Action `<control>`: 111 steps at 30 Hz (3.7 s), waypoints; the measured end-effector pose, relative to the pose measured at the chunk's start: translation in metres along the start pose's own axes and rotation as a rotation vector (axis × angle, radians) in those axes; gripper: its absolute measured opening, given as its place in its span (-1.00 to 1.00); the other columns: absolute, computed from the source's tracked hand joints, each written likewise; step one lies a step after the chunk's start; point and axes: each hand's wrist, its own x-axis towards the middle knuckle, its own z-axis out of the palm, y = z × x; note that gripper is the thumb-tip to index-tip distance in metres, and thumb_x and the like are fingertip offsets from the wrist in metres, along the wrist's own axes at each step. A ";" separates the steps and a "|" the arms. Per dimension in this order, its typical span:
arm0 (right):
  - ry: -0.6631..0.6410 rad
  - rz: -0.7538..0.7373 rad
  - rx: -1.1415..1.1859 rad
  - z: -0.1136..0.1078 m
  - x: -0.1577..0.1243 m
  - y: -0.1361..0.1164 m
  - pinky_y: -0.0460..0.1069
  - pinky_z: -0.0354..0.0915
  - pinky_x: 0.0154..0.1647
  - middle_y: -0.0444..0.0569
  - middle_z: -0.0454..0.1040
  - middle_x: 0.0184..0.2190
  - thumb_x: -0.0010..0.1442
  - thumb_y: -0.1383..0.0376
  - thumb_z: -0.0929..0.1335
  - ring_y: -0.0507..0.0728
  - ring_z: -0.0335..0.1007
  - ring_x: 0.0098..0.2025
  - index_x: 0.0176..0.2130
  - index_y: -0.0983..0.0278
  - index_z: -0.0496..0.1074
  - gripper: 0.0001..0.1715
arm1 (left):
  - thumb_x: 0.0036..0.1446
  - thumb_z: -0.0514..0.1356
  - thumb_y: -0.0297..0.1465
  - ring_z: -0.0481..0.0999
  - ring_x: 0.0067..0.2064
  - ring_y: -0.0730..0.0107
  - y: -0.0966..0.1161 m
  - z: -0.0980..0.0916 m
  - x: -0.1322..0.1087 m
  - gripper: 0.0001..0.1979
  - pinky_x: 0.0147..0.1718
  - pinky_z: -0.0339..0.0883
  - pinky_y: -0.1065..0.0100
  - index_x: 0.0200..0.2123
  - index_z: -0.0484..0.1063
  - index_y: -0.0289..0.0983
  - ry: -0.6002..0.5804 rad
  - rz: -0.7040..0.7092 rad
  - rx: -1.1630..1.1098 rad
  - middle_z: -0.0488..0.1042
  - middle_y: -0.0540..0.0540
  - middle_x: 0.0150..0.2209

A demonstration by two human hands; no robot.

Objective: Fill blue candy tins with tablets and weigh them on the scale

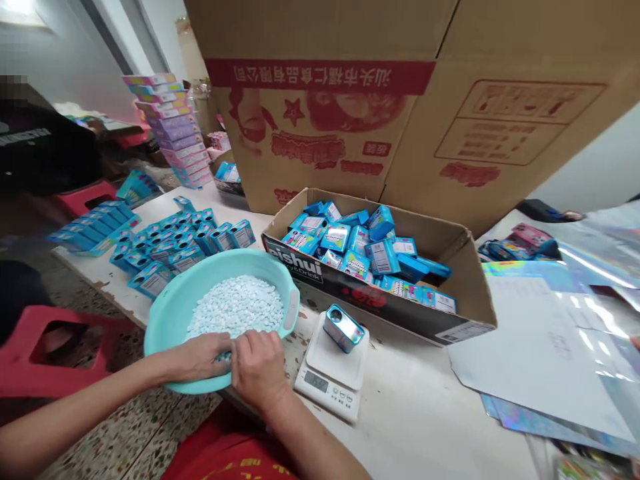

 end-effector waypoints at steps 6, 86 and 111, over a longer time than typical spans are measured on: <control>0.068 0.022 0.145 -0.029 0.011 0.003 0.04 0.26 -0.29 -0.01 0.50 -0.24 0.33 0.25 0.24 0.13 0.40 -0.24 -0.15 0.26 0.38 -0.82 | -0.04 0.06 -0.33 0.49 -0.24 0.11 0.003 -0.006 0.004 -0.78 -0.26 0.26 0.29 -0.33 0.46 -0.19 0.010 -0.041 -0.040 0.55 -0.11 -0.31; -0.201 0.453 0.608 -0.008 0.057 0.019 0.02 0.24 -0.23 -0.07 0.46 -0.27 0.02 0.11 0.45 0.19 0.39 -0.24 -0.19 0.25 0.35 -0.59 | 0.21 0.06 -0.44 0.20 -0.73 0.63 0.024 -0.068 0.005 -0.80 -0.85 -0.06 0.63 -0.49 0.27 -0.32 0.834 -0.327 -2.213 0.30 0.04 -0.61; -0.213 0.165 0.357 -0.003 0.047 0.014 0.02 0.23 -0.27 -0.04 0.43 -0.30 0.06 0.29 0.46 0.22 0.38 -0.22 -0.23 0.25 0.34 -0.72 | -0.16 0.36 -0.24 0.35 -0.60 0.52 0.045 -0.054 0.025 -0.68 -0.64 0.21 0.48 -0.49 0.32 -0.29 1.204 -0.126 -1.773 0.36 0.06 -0.57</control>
